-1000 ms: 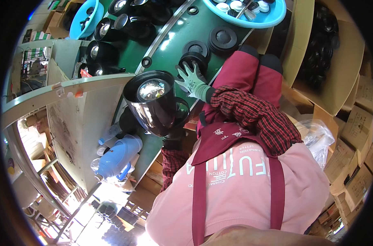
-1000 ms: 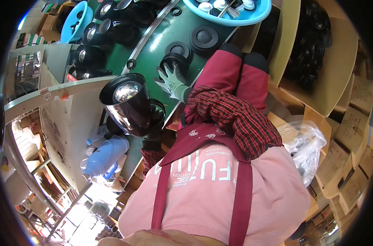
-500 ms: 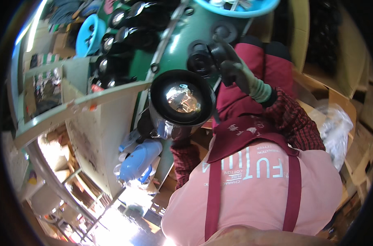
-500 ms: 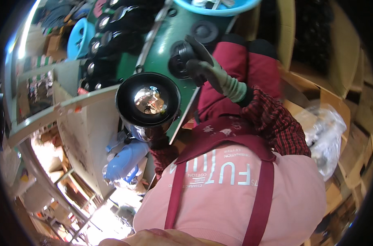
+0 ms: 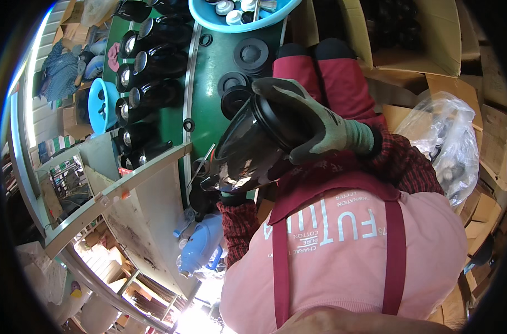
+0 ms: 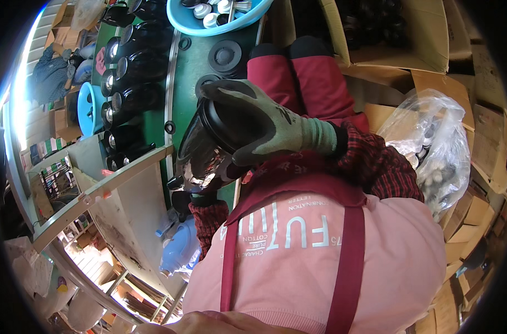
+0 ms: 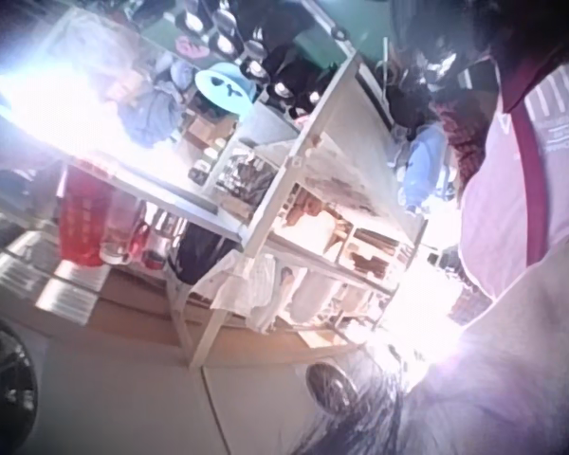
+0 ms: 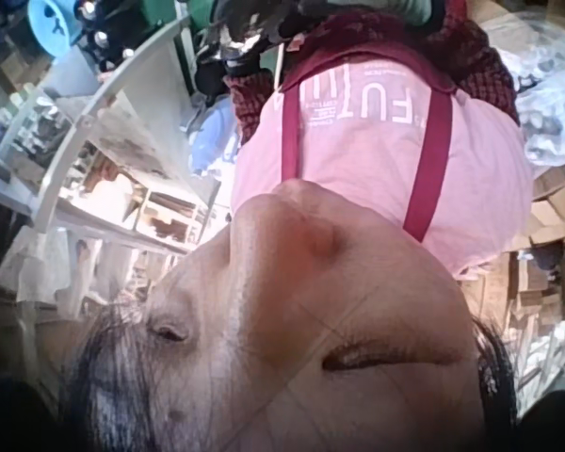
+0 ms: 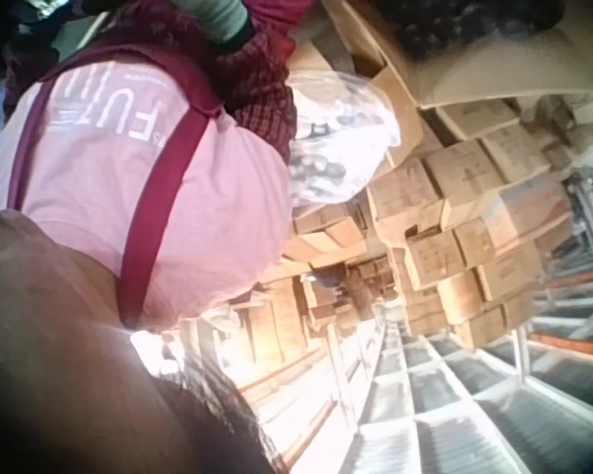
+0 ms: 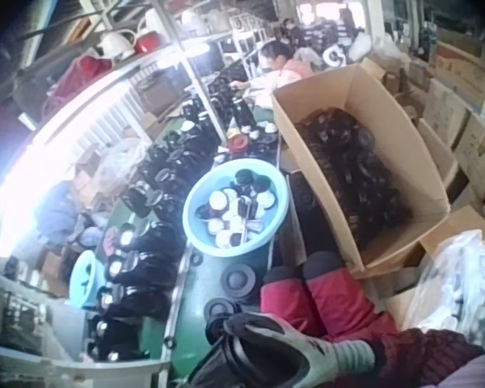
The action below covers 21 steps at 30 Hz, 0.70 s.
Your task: The person repeatedly picks up black kettle bodies from a cardboard box, places them on a green workbench, inserts a white circular component into the base, and secures a black lid. The assembled kettles are then placed into a blue basin. The process is repeated continuously.
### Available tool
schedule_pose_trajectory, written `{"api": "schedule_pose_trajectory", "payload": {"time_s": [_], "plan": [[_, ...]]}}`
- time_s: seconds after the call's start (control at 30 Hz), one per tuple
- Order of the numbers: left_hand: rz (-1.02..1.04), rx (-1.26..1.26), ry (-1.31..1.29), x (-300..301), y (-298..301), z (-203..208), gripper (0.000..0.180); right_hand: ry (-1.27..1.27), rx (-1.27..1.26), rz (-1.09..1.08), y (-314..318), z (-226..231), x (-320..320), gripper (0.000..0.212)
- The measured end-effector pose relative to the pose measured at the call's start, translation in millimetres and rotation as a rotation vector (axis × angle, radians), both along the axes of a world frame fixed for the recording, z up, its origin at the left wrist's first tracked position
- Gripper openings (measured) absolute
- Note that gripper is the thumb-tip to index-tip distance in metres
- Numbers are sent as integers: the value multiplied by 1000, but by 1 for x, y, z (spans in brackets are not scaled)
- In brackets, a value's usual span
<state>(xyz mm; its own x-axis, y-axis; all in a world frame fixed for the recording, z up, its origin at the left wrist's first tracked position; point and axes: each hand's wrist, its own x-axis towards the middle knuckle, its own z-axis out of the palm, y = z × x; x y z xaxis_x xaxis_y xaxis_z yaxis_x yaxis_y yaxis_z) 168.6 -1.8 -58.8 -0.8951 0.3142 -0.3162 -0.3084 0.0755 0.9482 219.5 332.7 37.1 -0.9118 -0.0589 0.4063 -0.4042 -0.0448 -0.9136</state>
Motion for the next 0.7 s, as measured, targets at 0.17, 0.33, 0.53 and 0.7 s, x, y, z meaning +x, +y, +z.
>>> {"api": "schedule_pose_trajectory", "payload": {"time_s": [0.17,0.33,0.53,0.7], "plan": [[-19,-20,68,5,10,22,60,-181,-173,48,2,6,14,97],[-68,-135,281,6,15,58,62,-613,-305,191,13,-3,12,83],[-256,-366,688,-6,54,107,65,-246,-330,54,6,-39,9,70],[-448,-491,1039,-22,85,149,70,-827,-812,201,12,-93,0,67]]}}
